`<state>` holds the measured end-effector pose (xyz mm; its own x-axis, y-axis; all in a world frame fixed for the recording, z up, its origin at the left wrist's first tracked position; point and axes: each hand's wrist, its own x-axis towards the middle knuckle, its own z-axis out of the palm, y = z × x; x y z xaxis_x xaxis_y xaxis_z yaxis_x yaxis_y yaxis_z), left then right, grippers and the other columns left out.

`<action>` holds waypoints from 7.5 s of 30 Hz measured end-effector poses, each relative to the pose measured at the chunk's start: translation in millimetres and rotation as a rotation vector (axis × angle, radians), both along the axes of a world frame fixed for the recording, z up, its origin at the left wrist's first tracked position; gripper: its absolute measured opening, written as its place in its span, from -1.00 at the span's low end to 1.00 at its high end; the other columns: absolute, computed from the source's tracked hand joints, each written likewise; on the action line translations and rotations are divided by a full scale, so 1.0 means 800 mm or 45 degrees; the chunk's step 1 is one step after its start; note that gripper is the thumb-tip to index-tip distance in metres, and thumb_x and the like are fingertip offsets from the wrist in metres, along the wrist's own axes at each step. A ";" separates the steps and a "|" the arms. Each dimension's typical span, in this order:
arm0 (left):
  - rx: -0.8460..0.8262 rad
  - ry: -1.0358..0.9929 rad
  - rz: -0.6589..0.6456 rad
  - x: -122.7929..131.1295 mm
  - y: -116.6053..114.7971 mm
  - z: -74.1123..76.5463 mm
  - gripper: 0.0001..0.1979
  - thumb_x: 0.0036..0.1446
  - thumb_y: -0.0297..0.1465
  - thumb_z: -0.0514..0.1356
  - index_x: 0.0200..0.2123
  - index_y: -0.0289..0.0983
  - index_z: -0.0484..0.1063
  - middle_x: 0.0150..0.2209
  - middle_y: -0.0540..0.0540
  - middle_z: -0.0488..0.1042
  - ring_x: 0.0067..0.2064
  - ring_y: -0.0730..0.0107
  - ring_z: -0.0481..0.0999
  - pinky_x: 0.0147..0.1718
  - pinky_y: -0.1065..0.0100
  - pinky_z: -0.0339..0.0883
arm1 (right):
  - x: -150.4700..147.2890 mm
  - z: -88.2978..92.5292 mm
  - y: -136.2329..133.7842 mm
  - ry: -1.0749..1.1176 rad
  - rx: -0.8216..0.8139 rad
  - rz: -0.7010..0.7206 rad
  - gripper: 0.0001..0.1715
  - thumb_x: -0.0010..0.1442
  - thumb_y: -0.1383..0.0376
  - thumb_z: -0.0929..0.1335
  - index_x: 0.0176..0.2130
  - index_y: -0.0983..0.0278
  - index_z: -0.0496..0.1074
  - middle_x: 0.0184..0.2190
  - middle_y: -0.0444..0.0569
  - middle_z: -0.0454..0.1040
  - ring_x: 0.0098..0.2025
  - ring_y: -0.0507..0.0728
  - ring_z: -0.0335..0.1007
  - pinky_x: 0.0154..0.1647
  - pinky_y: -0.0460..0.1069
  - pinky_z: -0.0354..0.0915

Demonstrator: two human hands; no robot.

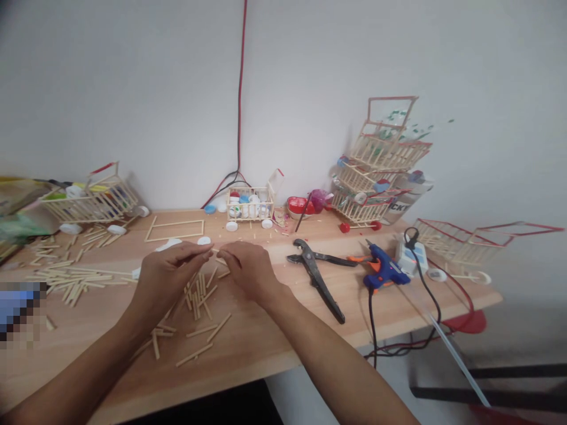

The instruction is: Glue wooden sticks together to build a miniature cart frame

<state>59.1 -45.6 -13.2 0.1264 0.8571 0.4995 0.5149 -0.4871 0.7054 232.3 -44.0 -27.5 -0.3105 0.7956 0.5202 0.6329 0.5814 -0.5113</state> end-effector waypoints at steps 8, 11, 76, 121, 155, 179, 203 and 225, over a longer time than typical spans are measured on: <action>0.088 0.048 -0.008 0.001 0.000 -0.001 -0.82 0.09 -0.43 0.18 -0.28 -0.21 0.59 -0.31 -0.03 0.61 -0.27 0.35 0.56 -0.26 0.34 0.37 | 0.000 -0.004 0.001 0.010 -0.028 0.020 -0.73 0.29 0.35 0.23 -0.33 0.28 0.48 -0.34 -0.06 0.54 -0.28 0.05 0.41 -0.25 -0.11 0.18; 0.101 0.053 -0.018 0.001 0.000 0.000 -0.82 0.09 -0.44 0.18 -0.29 -0.20 0.59 -0.32 -0.02 0.61 -0.28 0.36 0.56 -0.27 0.34 0.36 | 0.000 -0.006 0.001 0.017 -0.032 0.027 -0.74 0.29 0.36 0.23 -0.32 0.28 0.49 -0.33 -0.06 0.55 -0.26 0.05 0.42 -0.22 -0.11 0.19; -0.892 -1.424 -0.257 -0.015 0.023 0.004 -0.68 -0.04 -0.61 0.28 -0.15 -0.36 0.49 -0.30 -0.13 0.58 -0.28 0.42 0.58 -0.16 0.42 0.46 | 0.011 -0.001 0.035 0.616 -0.558 -0.002 -0.80 0.14 0.20 0.29 -0.40 0.30 0.33 -0.53 -0.18 0.34 -0.52 -0.04 0.20 -0.48 -0.13 0.12; -0.988 -1.019 -0.190 -0.005 0.029 0.000 -0.75 -0.14 -0.33 0.37 -0.38 -0.35 0.49 -0.45 -0.07 0.54 -0.45 0.46 0.50 -0.48 0.46 0.39 | 0.010 0.007 0.015 0.378 -0.457 0.012 -0.77 0.22 0.27 0.25 -0.43 0.30 0.38 -0.52 -0.16 0.41 -0.47 -0.04 0.26 -0.44 -0.14 0.11; -0.983 -0.884 -0.118 -0.003 0.022 0.006 -0.69 -0.14 -0.36 0.36 -0.26 -0.34 0.52 -0.45 -0.08 0.56 -0.46 0.45 0.51 -0.50 0.47 0.42 | 0.010 0.005 0.015 0.258 -0.460 -0.041 -0.82 0.18 0.30 0.26 -0.39 0.31 0.39 -0.53 -0.19 0.37 -0.49 -0.05 0.18 -0.46 -0.15 0.06; -1.038 -0.974 -0.116 -0.005 0.028 0.012 -0.75 -0.22 -0.41 0.38 -0.38 -0.34 0.51 -0.49 -0.05 0.54 -0.51 0.50 0.48 -0.53 0.50 0.40 | 0.008 0.006 0.009 -0.518 -0.457 -0.440 -0.84 0.22 0.20 0.31 -0.24 0.25 0.34 -0.25 0.01 0.44 -0.23 0.12 0.36 -0.33 -0.05 0.13; -1.039 -0.949 -0.095 -0.005 0.026 0.017 -0.83 -0.18 -0.48 0.37 -0.41 -0.31 0.52 -0.46 -0.01 0.56 -0.49 0.51 0.48 -0.50 0.52 0.42 | 0.222 0.018 -0.160 -0.093 -0.356 -1.284 -0.61 0.20 0.05 0.21 -0.39 0.26 0.42 -0.46 -0.04 0.50 -0.39 0.12 0.39 -0.34 -0.04 0.17; -0.994 -0.965 -0.205 -0.003 0.025 0.004 -0.77 -0.21 -0.42 0.39 -0.41 -0.35 0.50 -0.48 -0.07 0.53 -0.49 0.49 0.49 -0.51 0.50 0.43 | 0.291 -0.007 -0.125 0.083 -0.841 -1.524 -0.42 0.06 -0.07 0.26 -0.74 0.24 0.39 -0.72 0.07 0.43 -0.65 0.14 0.36 -0.53 0.01 0.24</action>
<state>57.0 -25.3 -10.1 0.1547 0.9719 -0.1774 -0.2113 0.2079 0.9551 465.2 -144.1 -33.3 0.7464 0.6618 -0.0708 0.5361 -0.6608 -0.5254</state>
